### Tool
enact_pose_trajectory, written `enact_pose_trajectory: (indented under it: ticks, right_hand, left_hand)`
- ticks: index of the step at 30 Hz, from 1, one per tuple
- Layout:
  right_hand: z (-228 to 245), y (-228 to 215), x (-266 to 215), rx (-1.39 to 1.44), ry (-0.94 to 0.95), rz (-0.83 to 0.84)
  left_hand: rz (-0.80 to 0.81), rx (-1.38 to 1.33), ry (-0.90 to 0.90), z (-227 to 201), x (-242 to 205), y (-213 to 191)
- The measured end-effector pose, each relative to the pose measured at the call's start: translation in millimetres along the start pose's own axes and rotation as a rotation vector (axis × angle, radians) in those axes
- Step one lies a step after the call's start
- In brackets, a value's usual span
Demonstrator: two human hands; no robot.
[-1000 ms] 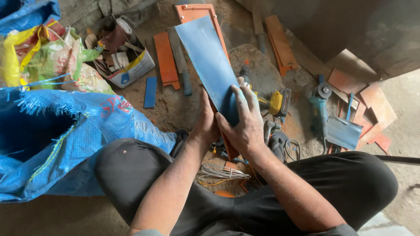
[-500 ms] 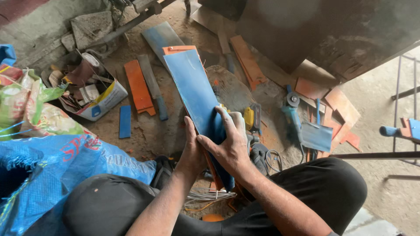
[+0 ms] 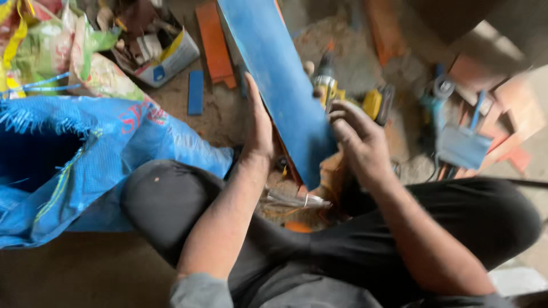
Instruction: The person uses a cordless drill to make holes in an orange metal strip while sitting on the floor. They then pick up a grey metal sheet, wipe it with a cloth, and place it aside.
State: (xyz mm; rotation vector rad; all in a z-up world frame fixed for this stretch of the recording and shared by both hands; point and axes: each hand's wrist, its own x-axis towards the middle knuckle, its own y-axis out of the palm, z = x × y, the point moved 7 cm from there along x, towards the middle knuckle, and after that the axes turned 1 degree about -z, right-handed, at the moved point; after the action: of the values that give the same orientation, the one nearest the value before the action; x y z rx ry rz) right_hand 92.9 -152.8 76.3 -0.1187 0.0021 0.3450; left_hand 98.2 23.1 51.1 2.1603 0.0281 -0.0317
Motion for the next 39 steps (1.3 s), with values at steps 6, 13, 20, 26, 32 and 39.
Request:
enact_pose_trajectory:
  ticks: [6,13,20,26,32,39]
  right_hand:
    - [-16,-11,-3,0.108,0.159,0.09]
    - [-14,-1,-6,0.176,0.119,0.089]
    - [-34,15,-17,0.473,0.246,0.007]
    - [-35,16,-16,0.431,0.236,-0.017]
    - [-39,27,-20,0.576,0.226,0.098]
    - [-53,27,-20,0.544,0.187,-0.006]
  left_hand:
    - [0.01,-0.167,0.085,-33,5,7]
    - [0.016,-0.167,0.109,-41,6,21]
    - [-0.002,-0.147,0.095,-35,-1,20]
    - [-0.021,-0.132,0.102,-34,0,23]
    - [-0.007,-0.061,0.092,-29,-3,25]
    - [0.064,-0.04,0.064,-22,-10,30]
